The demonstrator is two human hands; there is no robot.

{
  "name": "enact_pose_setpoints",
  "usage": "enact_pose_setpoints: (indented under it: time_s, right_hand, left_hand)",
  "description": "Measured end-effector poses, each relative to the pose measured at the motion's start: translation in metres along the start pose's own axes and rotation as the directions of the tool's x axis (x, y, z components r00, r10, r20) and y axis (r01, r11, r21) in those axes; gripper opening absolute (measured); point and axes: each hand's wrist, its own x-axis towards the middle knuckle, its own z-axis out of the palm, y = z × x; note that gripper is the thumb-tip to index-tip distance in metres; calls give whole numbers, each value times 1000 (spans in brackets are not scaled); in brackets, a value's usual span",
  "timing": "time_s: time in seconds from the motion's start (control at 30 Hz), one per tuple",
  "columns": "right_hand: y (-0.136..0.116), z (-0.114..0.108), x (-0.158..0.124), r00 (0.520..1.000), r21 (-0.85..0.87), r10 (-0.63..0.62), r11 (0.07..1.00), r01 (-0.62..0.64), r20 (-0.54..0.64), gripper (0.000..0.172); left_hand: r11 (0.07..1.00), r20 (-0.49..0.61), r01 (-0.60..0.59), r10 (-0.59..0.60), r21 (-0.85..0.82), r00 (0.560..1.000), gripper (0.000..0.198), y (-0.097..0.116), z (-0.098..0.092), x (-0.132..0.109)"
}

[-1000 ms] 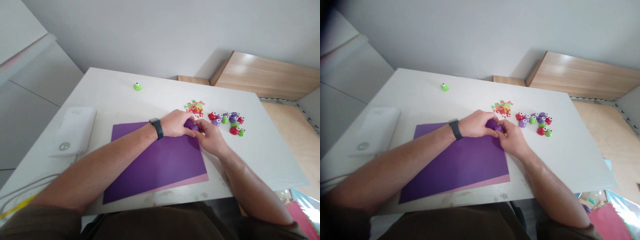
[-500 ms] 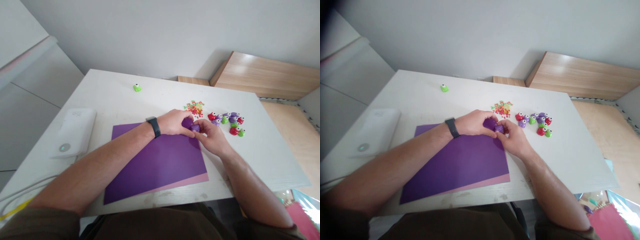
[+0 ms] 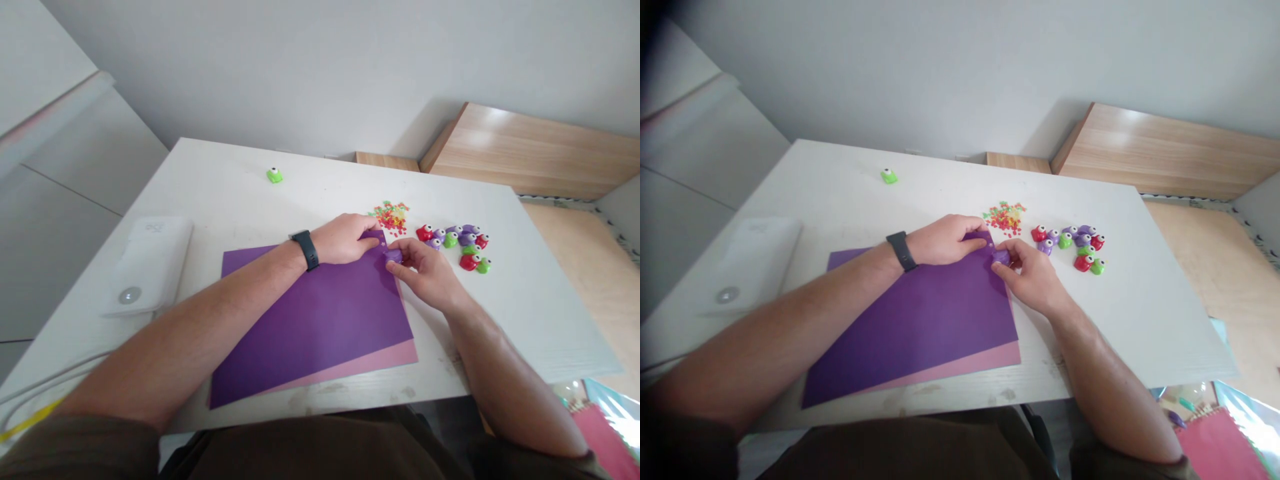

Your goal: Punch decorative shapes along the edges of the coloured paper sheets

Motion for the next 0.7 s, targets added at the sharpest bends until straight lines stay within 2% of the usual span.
enact_pose_setpoints:
  time_s: [0.7]
  right_hand:
    - [-2,0,-2,998,-97,39,995,-35,45,31]
  left_hand:
    - [1000,-41,10,-10,-9,999,12,3,-1,0]
